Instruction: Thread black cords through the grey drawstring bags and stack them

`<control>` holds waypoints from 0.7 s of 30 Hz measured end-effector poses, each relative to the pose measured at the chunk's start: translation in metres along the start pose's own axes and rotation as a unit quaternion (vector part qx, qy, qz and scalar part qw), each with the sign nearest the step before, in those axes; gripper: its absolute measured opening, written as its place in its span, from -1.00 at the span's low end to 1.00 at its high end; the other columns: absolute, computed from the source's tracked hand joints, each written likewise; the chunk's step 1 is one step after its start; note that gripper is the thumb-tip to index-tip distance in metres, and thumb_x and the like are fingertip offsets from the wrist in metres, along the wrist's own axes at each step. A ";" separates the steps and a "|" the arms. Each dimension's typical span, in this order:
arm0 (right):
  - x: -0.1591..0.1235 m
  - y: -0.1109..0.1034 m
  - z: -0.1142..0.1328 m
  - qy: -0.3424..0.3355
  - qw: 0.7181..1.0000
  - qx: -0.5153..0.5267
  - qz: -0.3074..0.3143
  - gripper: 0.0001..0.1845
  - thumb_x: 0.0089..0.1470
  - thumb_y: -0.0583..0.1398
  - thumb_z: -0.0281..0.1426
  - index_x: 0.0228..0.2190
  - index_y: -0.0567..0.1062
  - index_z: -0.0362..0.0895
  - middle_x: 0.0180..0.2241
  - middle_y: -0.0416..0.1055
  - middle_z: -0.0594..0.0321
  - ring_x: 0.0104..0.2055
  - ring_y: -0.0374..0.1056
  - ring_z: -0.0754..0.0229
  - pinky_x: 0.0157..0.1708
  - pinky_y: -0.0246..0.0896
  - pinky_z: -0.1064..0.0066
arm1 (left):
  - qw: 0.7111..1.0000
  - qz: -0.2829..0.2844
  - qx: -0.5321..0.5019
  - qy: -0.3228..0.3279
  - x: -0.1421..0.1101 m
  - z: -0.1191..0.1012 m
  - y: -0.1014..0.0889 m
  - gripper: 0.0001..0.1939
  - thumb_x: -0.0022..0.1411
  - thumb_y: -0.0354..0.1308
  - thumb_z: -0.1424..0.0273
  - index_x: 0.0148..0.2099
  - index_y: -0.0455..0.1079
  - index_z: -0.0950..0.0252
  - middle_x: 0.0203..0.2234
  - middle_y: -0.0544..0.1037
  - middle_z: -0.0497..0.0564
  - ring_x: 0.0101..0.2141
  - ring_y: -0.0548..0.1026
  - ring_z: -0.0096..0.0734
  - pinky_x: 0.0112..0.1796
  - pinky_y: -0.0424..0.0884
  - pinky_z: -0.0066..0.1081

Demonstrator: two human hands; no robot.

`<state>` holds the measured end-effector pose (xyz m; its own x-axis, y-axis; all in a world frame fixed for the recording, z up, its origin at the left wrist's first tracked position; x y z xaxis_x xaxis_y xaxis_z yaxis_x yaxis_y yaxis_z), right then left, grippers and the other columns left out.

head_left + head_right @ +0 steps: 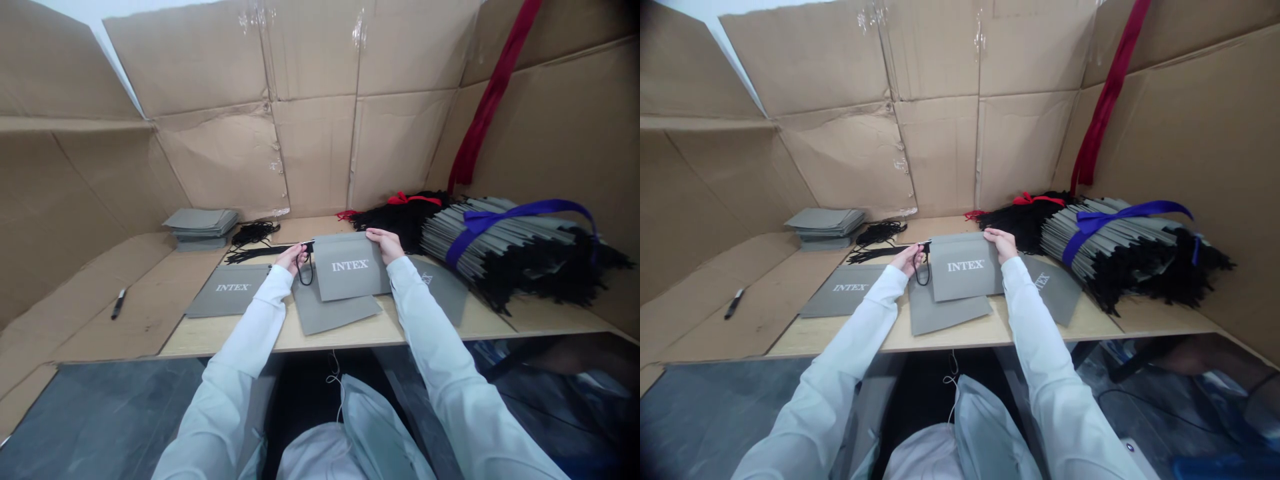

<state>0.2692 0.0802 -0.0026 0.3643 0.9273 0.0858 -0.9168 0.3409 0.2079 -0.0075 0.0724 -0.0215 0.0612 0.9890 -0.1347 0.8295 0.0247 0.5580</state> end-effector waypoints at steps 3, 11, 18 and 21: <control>-0.001 0.001 0.001 0.002 1.000 0.004 0.003 -0.65 -0.48 0.28 -0.42 -0.45 0.49 -0.18 -0.50 0.42 0.24 -0.48 0.28 0.29 -0.44 0.18 0.45 | 1.000 0.006 0.002 -0.001 0.001 0.001 -0.002 -0.77 -0.04 0.11 0.56 -0.24 0.33 0.38 -0.43 0.48 0.03 -0.57 0.39 -0.63 -0.56 0.30 -0.61; -0.002 0.002 0.001 0.001 1.000 0.011 0.004 -0.67 -0.47 0.28 -0.43 -0.46 0.48 -0.18 -0.48 0.42 0.23 -0.45 0.30 0.27 -0.42 0.19 0.44 | 0.997 0.015 0.022 0.077 -0.002 -0.007 0.004 -0.75 -0.11 0.16 0.56 -0.27 0.35 0.41 -0.38 0.48 0.09 -0.54 0.42 -0.61 -0.55 0.28 -0.60; 0.001 0.005 -0.004 0.002 1.000 -0.003 0.024 -0.62 -0.49 0.28 -0.41 -0.43 0.48 -0.18 -0.50 0.42 0.24 -0.48 0.28 0.30 -0.46 0.18 0.47 | 0.987 0.005 0.062 0.146 -0.004 -0.012 0.008 -0.75 -0.18 0.19 0.53 -0.33 0.36 0.41 -0.63 0.41 -0.06 -0.72 0.24 -0.74 -0.69 0.10 -0.61; 0.001 0.006 -0.007 0.003 0.999 -0.013 0.030 -0.62 -0.48 0.28 -0.40 -0.43 0.48 -0.18 -0.50 0.42 0.24 -0.49 0.28 0.30 -0.48 0.17 0.47 | 0.984 0.018 0.084 0.156 -0.002 -0.013 0.009 -0.71 -0.22 0.20 0.52 -0.32 0.35 0.41 -0.69 0.34 -0.13 -0.78 0.09 -0.79 -0.73 -0.04 -0.59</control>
<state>0.2636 0.0844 -0.0076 0.3081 0.9469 0.0919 -0.9409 0.2890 0.1766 -0.0074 0.0725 -0.0057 -0.0604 0.9860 0.1553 0.9112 -0.0091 0.4119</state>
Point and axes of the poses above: each hand's wrist, its own x-axis towards the middle knuckle, its own y-axis out of the palm, z = x × y, the point moved 7 cm from there along x, towards the middle knuckle
